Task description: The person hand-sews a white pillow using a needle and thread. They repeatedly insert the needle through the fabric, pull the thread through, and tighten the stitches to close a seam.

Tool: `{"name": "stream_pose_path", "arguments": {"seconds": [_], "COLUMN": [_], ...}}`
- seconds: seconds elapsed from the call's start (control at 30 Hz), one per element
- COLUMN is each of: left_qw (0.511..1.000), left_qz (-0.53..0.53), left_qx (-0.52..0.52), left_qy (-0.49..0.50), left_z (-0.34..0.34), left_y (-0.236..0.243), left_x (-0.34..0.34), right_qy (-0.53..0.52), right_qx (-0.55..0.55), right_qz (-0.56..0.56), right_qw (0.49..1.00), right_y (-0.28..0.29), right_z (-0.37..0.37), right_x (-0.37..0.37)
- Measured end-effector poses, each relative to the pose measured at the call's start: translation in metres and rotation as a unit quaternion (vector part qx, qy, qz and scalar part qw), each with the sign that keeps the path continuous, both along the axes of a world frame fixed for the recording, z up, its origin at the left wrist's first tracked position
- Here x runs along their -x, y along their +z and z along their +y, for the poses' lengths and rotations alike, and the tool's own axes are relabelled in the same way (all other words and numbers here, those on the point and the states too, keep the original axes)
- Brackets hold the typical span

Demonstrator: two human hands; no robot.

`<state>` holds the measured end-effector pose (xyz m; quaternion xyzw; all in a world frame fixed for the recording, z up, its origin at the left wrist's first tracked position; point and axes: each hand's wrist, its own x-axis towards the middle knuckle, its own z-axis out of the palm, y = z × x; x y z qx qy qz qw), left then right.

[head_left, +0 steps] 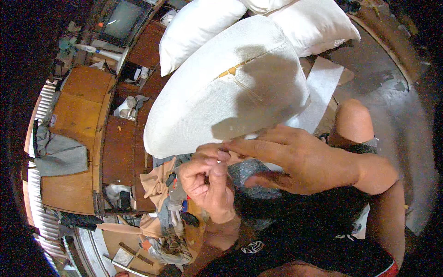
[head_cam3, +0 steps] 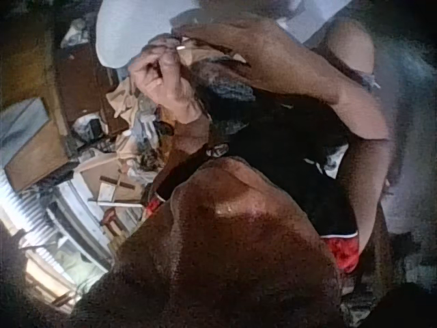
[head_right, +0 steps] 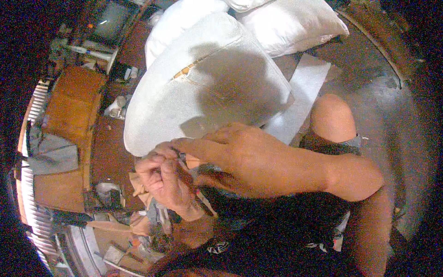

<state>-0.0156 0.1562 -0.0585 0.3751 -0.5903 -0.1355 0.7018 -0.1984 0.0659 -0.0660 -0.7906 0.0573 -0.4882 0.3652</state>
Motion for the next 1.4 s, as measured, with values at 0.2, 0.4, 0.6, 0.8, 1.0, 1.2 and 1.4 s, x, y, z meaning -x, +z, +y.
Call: {"name": "stream_pose_path", "arguments": {"seconds": [0.2, 0.4, 0.6, 0.8, 1.0, 1.2, 1.4], "left_qw": [0.997, 0.989, 0.904, 0.842, 0.851, 0.863, 0.867], "left_qz": [0.064, 0.137, -0.321, -0.474, -0.458, -0.424, -0.415], "left_qx": [0.020, -0.037, 0.066, 0.028, 0.020, -0.014, -0.023], "left_qy": [0.024, -0.053, 0.275, 0.255, 0.256, 0.274, 0.275], "left_z": [-0.026, -0.046, -0.078, -0.103, -0.106, -0.103, -0.099], "left_y": [0.003, 0.004, 0.030, 0.045, 0.043, 0.046, 0.046], "left_x": [0.017, 0.028, 0.004, -0.010, -0.008, -0.006, -0.003], "right_qy": [0.081, 0.133, -0.082, -0.066, -0.071, -0.121, -0.204], "right_qx": [-0.177, -0.314, -0.151, -0.273, -0.259, -0.215, -0.051], "right_qz": [-0.138, -0.209, -0.219, -0.251, -0.282, -0.299, -0.182], "right_qw": [0.971, 0.917, 0.961, 0.926, 0.921, 0.922, 0.961], "right_y": [0.005, 0.007, 0.003, -0.005, -0.010, -0.014, -0.014], "right_z": [-0.008, -0.008, -0.039, -0.053, -0.059, -0.059, -0.058], "right_x": [0.007, 0.000, 0.005, -0.002, -0.012, -0.023, -0.016]}}
